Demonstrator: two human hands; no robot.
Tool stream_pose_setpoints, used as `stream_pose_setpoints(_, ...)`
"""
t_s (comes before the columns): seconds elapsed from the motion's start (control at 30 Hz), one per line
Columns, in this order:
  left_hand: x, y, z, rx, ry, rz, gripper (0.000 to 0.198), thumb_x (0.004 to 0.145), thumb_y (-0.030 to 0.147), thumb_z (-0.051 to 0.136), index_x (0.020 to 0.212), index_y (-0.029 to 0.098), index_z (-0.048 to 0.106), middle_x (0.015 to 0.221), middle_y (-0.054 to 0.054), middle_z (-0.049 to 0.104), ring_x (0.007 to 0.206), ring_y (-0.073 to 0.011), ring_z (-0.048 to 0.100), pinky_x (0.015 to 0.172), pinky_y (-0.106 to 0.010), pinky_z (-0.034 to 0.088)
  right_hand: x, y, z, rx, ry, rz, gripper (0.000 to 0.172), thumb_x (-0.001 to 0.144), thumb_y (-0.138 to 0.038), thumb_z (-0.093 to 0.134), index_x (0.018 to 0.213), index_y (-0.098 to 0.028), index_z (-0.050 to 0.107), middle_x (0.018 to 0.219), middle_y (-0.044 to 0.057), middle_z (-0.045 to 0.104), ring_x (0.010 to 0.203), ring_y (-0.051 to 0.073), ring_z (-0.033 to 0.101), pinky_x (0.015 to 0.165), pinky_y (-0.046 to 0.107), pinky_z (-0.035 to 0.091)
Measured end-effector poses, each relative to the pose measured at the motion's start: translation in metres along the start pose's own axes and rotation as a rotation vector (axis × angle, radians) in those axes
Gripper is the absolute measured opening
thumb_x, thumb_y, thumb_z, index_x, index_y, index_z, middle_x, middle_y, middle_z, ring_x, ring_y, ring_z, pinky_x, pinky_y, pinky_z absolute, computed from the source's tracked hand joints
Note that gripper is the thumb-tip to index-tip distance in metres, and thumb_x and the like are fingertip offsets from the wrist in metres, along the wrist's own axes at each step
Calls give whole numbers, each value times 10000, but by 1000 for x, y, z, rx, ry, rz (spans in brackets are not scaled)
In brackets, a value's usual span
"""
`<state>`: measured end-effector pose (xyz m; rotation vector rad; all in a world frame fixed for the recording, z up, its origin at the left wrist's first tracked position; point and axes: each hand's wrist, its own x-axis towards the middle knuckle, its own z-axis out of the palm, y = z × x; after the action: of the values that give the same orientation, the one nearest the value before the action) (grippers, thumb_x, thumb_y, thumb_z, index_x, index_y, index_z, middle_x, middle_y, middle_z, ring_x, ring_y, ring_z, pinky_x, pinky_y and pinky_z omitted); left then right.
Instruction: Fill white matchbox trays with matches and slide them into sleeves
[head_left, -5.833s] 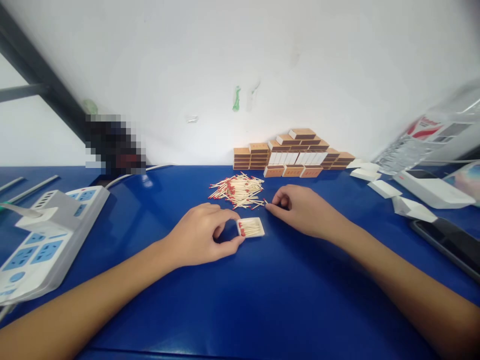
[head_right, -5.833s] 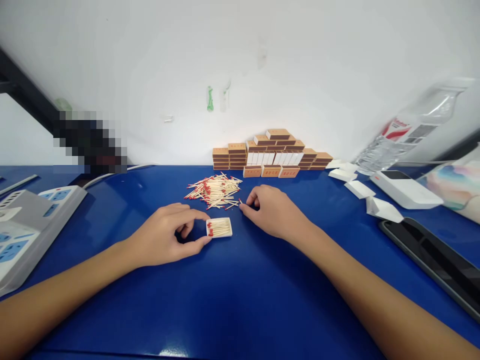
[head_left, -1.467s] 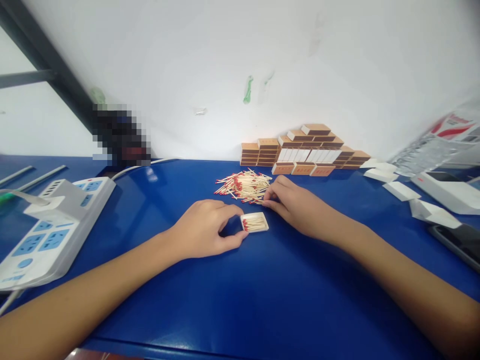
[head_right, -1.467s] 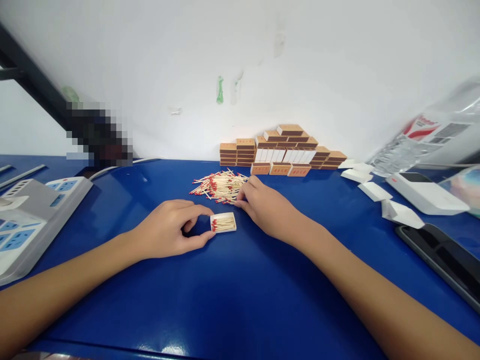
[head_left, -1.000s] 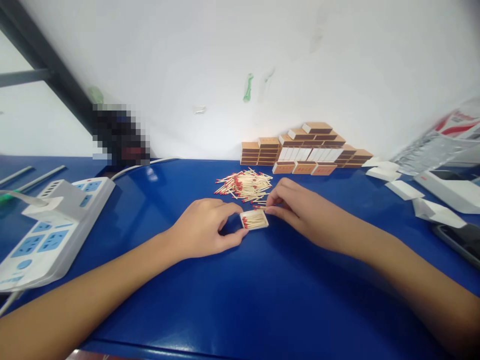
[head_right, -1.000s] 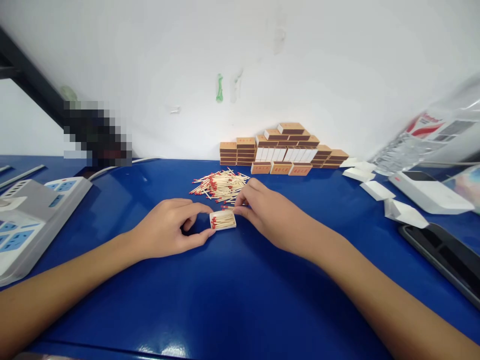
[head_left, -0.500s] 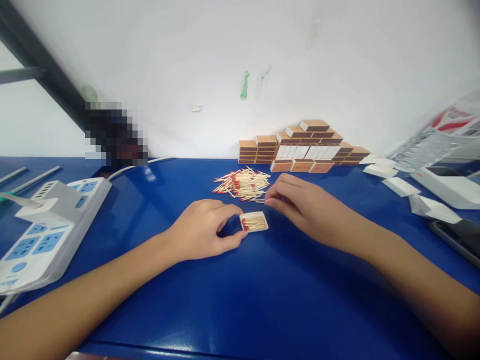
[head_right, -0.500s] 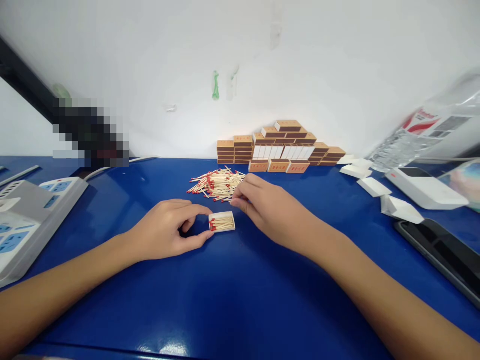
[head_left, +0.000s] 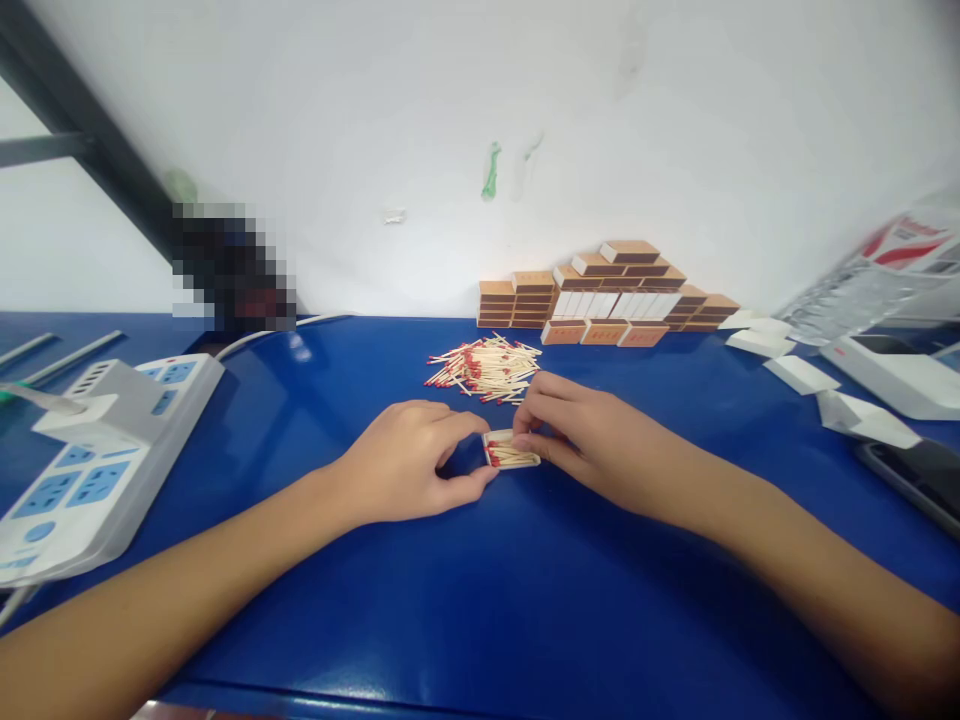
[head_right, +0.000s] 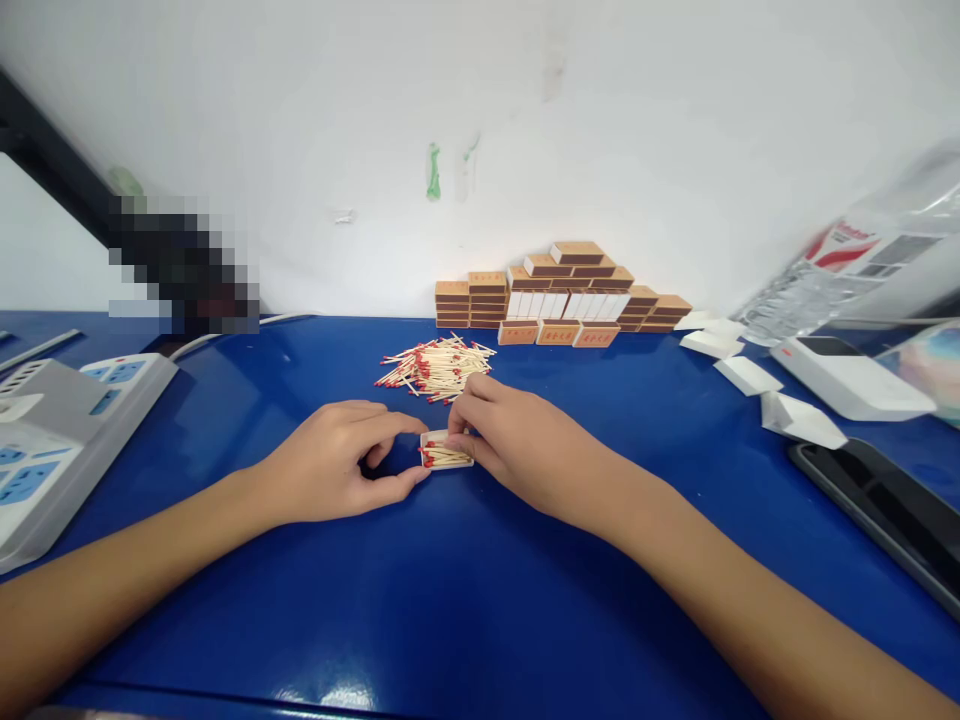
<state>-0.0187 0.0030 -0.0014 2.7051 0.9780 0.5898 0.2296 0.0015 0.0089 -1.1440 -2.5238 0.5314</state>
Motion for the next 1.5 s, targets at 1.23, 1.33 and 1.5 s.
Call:
stream_pose_setpoints(1.23, -1, 2, 2, -6, 4, 41, 264, 903, 357, 686, 1099, 183, 720, 624, 54, 577, 598, -123, 560, 621, -267, 427, 11, 22, -1, -33, 277, -27, 194, 1042, -247, 449, 1110, -229, 630, 1068, 96, 677, 1005, 249, 586, 893, 403, 479)
stream_pose_setpoints(1.33, -1, 1, 1, -9, 0, 30, 260, 901, 347, 686, 1107, 192, 719, 625, 57, 574, 600, -122, 560, 620, -266, 426, 13, 19, -3, 94, 321, 81, 149, 1010, -308, 545, 965, -216, 654, 913, 59, 697, 827, 206, 601, 764, 348, 483)
stream_pose_setpoints(1.5, 0, 1, 0, -10, -1, 27, 260, 903, 354, 681, 1105, 194, 718, 622, 58, 572, 598, -121, 558, 618, -265, 426, 16, 24, 1, 343, 306, 268, 209, 914, -413, 690, 876, -209, 712, 780, 18, 693, 667, 166, 555, 636, 315, 438)
